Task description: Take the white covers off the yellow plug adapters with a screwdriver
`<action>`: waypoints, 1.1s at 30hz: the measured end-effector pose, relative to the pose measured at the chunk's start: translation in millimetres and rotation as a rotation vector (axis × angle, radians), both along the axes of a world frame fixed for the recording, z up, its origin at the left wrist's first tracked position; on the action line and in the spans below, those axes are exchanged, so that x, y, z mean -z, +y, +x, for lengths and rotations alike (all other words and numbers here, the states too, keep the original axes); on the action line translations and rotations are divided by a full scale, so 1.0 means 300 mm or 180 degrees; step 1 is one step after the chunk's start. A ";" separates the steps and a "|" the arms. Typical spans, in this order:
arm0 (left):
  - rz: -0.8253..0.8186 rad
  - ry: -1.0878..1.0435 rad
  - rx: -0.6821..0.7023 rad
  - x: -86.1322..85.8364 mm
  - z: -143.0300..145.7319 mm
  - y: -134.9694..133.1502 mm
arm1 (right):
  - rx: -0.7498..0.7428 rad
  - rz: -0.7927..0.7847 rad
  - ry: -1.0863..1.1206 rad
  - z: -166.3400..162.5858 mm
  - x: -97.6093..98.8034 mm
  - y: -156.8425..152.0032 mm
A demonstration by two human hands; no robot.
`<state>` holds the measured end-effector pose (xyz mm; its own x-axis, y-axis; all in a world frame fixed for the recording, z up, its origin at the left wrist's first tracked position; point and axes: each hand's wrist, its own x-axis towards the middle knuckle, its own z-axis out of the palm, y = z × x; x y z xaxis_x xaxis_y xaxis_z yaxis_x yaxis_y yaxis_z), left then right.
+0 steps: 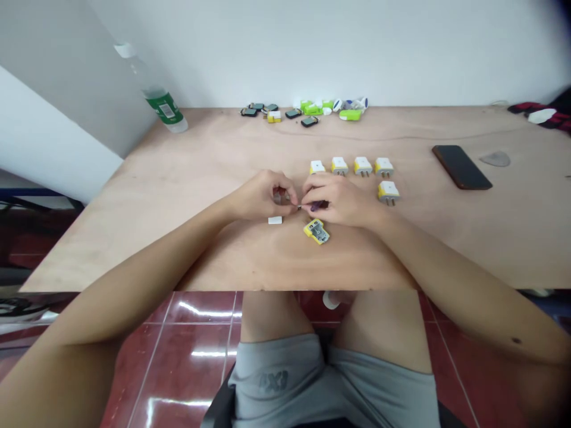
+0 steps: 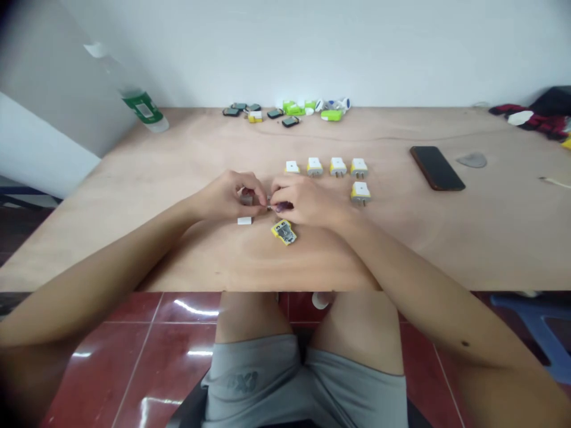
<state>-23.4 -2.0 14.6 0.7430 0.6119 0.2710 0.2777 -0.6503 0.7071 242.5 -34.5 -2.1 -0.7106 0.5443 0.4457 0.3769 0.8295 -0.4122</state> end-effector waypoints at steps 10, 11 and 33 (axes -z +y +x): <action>0.0057 0.0014 -0.0127 0.010 -0.013 0.009 | -0.0035 0.0490 0.0205 0.000 0.017 0.014; 0.0078 0.0007 -0.0105 0.011 -0.013 0.010 | -0.0037 0.0499 0.0225 0.000 0.018 0.015; 0.0214 0.0057 -0.0152 -0.003 -0.002 -0.003 | 0.0208 0.0523 0.0281 -0.009 0.010 0.002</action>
<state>-24.1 -2.8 15.6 0.7187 0.6275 0.2995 0.3217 -0.6819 0.6569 239.8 -33.8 -5.1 -0.6304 0.5028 0.5915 0.4006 0.8633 -0.3069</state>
